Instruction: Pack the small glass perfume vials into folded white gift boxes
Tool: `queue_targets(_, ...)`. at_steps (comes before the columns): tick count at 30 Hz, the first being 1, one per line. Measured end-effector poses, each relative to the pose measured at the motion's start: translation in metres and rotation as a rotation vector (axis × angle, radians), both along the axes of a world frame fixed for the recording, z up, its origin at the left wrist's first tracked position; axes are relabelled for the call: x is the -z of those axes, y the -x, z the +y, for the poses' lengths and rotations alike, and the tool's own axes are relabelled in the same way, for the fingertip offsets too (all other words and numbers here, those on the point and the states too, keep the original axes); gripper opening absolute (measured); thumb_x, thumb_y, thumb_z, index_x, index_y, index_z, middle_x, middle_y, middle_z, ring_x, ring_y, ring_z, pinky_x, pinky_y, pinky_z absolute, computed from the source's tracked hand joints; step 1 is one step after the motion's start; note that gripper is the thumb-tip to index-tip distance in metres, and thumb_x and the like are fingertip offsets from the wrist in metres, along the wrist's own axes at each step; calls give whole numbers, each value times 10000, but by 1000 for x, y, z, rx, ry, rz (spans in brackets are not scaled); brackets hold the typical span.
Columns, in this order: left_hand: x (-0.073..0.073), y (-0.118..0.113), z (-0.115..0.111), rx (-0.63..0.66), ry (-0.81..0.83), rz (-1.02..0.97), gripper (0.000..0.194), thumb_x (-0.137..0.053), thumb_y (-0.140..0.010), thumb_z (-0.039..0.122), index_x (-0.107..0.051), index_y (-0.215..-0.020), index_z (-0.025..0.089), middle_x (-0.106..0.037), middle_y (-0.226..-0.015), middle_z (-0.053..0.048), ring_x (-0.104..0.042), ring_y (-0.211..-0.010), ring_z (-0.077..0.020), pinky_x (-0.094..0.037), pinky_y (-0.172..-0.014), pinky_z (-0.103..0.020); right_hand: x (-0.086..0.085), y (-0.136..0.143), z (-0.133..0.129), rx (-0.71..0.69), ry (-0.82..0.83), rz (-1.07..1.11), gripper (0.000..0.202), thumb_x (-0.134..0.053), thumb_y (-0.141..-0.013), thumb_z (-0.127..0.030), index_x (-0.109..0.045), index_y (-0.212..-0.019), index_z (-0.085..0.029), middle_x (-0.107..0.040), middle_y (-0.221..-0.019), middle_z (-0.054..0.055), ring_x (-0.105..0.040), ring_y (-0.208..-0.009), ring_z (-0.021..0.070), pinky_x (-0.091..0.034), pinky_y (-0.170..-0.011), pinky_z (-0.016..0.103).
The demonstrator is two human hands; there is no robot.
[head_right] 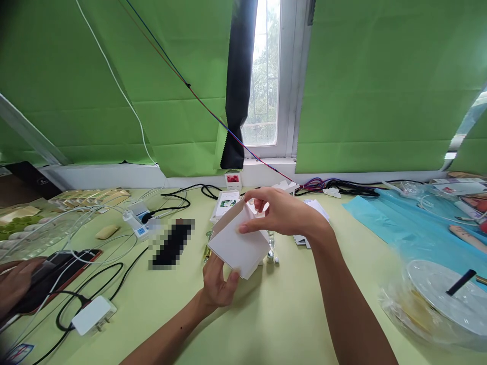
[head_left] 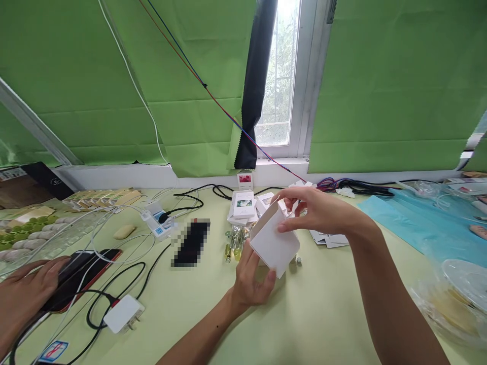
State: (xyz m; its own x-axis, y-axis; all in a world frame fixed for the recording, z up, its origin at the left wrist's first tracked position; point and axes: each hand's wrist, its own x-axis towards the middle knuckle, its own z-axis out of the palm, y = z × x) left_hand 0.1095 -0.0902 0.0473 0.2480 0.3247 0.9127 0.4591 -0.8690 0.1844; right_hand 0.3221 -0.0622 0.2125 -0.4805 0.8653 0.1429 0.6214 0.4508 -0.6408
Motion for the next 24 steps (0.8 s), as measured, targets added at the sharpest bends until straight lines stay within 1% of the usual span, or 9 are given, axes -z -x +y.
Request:
queue_targets(3,0,0,0,21,34,-7,286,-485,-900,226,-544,-1178,196,-632,-973,-110,-603,-854,-266,-521,-684,-389,1,2,-2,1,-16,-25,673,-777,-709,-659,-654,-1281,-326,-626,-1198,82,-616,-1021,275,-510,-831,391)
queue_targets(6,0,0,-1,36,56,-14,263,-478,-906,235,-559,-1153,196,-614,-957,-110,-598,-858,-268,-517,-660,-380,3,4,-3,-23,-5,-41,715,-783,-716,-635,-611,-1338,-326,-636,-1212,92,-619,-1070,294,-517,-862,409)
queue_targets(9,0,0,-1,31,61,-16,321,-474,-914,255,-547,-1219,188,-623,-1001,-126,-612,-903,-285,-532,-694,-398,5,7,-3,-29,16,-44,767,-793,-709,-626,-572,-1371,-310,-649,-1208,98,-636,-1050,290,-526,-847,400)
queue_targets(14,-1,0,-1,15,75,-9,361,-470,-926,260,-526,-1276,192,-625,-1023,-132,-619,-887,-278,-540,-681,-400,6,13,-2,-22,40,-50,790,-809,-693,-613,-544,-1373,-309,-668,-1193,87,-654,-979,276,-522,-762,364)
queue_targets(17,-2,0,-1,25,72,-20,317,-466,-932,270,-543,-1230,192,-617,-1001,-125,-614,-896,-276,-541,-679,-396,6,15,-1,-11,68,-34,763,-815,-698,-592,-549,-1350,-297,-681,-1126,78,-653,-949,264,-520,-734,352)
queue_targets(20,-2,0,0,37,65,-35,264,-456,-952,299,-564,-1164,185,-607,-969,-120,-606,-891,-270,-534,-667,-384,6,15,0,-13,76,-7,690,-822,-708,-557,-580,-1298,-293,-680,-1102,69,-650,-929,248,-523,-756,358)
queue_targets(24,-3,0,1,43,57,-48,299,-418,-980,351,-557,-1190,191,-609,-991,-122,-609,-916,-270,-540,-686,-392,6,16,0,-23,91,29,648,-843,-700,-518,-610,-1252,-270,-683,-1112,71,-658,-921,239,-530,-779,363)
